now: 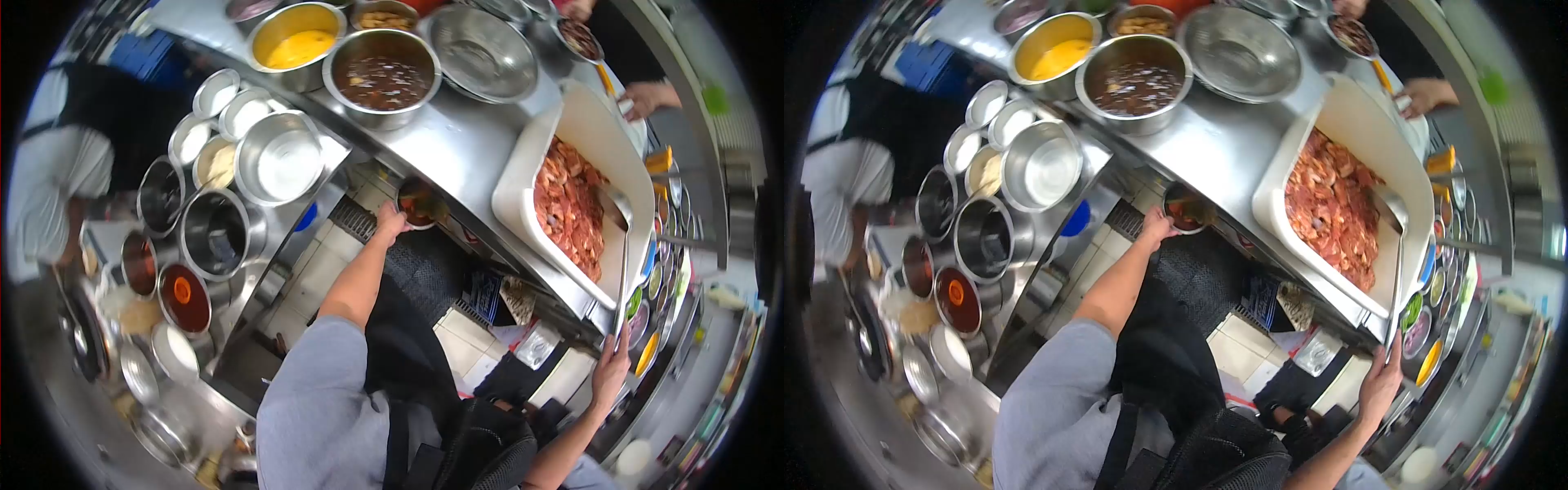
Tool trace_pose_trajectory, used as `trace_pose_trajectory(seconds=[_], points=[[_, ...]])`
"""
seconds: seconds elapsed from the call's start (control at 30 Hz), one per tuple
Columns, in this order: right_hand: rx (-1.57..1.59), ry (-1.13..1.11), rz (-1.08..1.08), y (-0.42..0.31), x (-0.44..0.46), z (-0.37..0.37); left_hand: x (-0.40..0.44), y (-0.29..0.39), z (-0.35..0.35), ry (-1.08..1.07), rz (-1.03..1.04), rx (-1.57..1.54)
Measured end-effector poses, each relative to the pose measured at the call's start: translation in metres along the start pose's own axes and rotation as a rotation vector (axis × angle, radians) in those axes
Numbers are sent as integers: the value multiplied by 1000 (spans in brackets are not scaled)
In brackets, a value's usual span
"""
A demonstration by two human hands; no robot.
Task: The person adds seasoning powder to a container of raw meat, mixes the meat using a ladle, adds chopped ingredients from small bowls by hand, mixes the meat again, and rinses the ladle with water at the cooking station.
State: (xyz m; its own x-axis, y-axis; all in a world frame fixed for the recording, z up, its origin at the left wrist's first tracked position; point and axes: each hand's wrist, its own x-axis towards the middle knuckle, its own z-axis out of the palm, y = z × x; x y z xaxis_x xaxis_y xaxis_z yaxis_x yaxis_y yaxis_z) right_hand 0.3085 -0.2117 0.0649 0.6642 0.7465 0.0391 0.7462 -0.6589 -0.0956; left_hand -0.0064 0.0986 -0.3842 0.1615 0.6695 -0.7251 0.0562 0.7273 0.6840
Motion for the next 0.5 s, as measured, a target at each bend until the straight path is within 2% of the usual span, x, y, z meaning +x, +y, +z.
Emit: trace_pose_trajectory(seconds=[0.03,0.07,0.1,0.13,0.2,0.23,0.3,0.4,0.43,0.5], points=[[6,28,-22,3,0,5,11,5,13,19,61,-30],[13,4,52,-5,-1,5,53,-17,21,6,49,-81],[21,-7,133,-17,0,3,67,-19,32,-60,121,-279],[12,-8,172,-21,0,2,81,-6,33,-218,95,-146],[17,-9,193,-21,-3,4,86,-1,47,-114,96,-265],[61,-69,316,-31,-3,-1,92,4,52,-105,64,-268],[127,30,203,-26,-13,2,107,10,54,-130,15,-224],[279,-27,309,-17,-22,-1,116,1,51,-33,-101,-299],[348,-43,352,-15,-25,-5,100,6,46,-38,-98,-289],[444,-68,441,-20,-35,-33,61,14,32,-17,-70,75]])
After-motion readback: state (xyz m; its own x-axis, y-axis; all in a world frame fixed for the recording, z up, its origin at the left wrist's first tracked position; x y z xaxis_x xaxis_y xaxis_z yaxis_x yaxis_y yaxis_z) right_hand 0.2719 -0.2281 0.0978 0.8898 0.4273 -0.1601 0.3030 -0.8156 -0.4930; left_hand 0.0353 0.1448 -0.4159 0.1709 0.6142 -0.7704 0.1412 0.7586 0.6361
